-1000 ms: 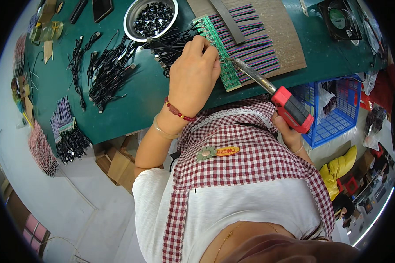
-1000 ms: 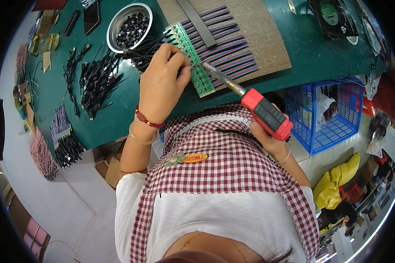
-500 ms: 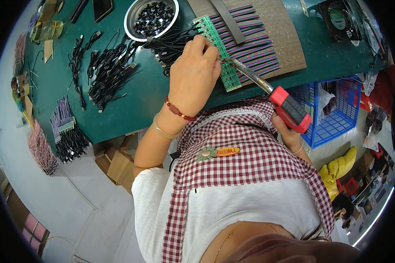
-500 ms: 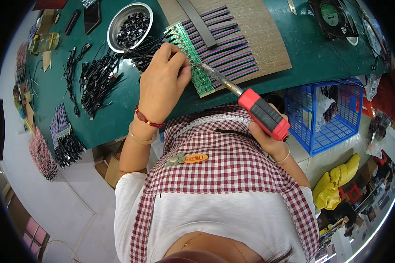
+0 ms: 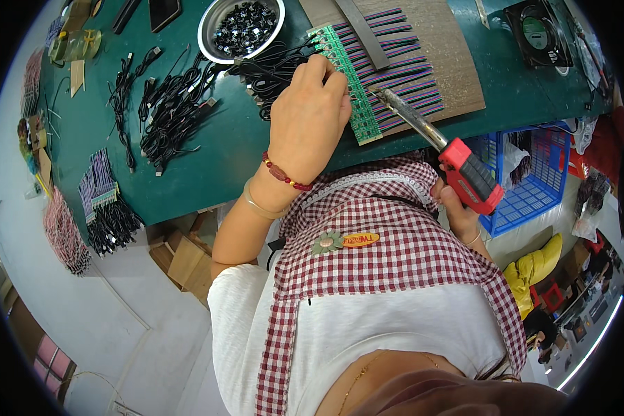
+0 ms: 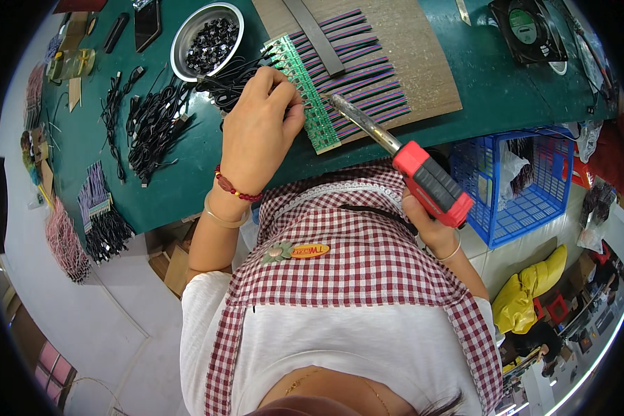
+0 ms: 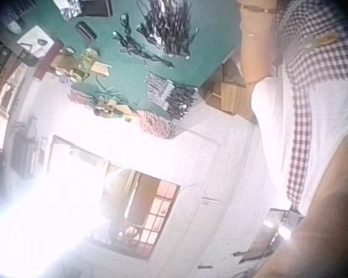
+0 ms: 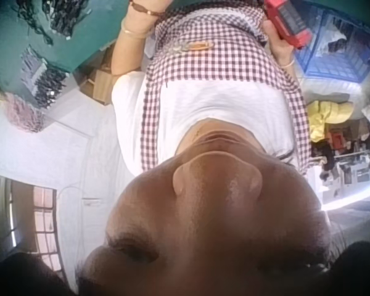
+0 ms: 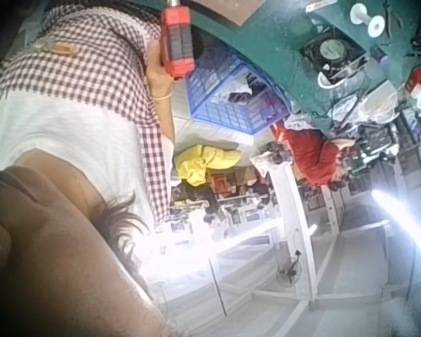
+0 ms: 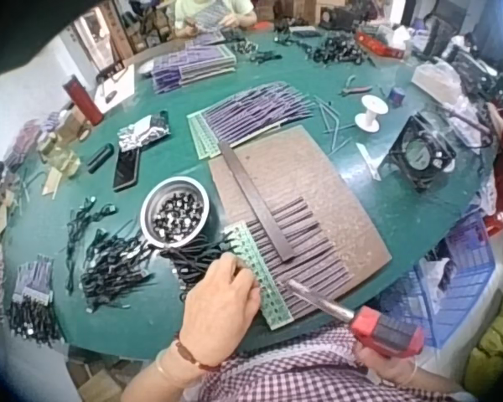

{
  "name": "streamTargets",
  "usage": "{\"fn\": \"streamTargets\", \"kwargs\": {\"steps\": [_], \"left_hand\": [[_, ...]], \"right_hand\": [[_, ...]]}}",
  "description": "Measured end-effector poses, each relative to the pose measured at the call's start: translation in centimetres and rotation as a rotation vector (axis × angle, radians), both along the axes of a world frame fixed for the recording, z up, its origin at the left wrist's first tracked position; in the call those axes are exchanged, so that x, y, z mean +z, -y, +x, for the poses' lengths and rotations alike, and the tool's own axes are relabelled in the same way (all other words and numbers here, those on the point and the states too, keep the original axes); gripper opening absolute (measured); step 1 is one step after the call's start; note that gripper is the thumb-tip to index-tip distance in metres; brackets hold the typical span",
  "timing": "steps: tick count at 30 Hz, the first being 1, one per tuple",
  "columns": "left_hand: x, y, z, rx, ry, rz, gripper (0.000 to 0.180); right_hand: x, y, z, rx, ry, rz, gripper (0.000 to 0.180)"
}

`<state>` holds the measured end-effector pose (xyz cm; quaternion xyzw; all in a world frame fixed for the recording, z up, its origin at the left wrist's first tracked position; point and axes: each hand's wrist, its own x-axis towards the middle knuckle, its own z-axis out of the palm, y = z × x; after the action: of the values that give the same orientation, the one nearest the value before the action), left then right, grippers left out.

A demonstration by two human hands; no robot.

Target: The person solders the wire leads of USB cables onto circuit board strips using a soldering tool, then moves the finished pieces and positions new boards on the table.

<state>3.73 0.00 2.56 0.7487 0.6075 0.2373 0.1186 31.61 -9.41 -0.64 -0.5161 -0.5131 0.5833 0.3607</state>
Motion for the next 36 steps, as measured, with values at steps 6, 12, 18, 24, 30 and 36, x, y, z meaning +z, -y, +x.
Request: {"fn": "streamTargets", "kwargs": {"steps": [6,12,18,24,30,36], "left_hand": [[0.0,0.0,0.0,-0.006,-0.006,-0.005,0.009],[0.1,0.0,-0.1,-0.026,-0.029,-0.019,0.010],[0.1,-0.4,-0.3,-0.078,-0.099,-0.001,0.010],[0.4,-0.7,-0.3,-0.109,-0.165,-0.001,0.010],[0.8,-0.9,-0.3,-0.137,-0.178,-0.016,0.010],[0.7,-0.9,-0.2,-0.136,-0.203,-0.011,0.009]], "right_hand": [[-0.3,0.3,-0.2,0.010,0.025,0.021,0.021],[-0.3,0.2,-0.3,0.036,0.092,0.024,0.021],[-0.4,-0.2,-0.1,0.118,0.215,0.083,0.019],[-0.1,0.2,-0.3,0.016,0.135,0.074,0.016],[-0.1,-0.1,-0.5,0.009,0.063,0.058,0.015],[-0.6,0.2,-0.4,0.027,0.086,0.056,0.018]]}}
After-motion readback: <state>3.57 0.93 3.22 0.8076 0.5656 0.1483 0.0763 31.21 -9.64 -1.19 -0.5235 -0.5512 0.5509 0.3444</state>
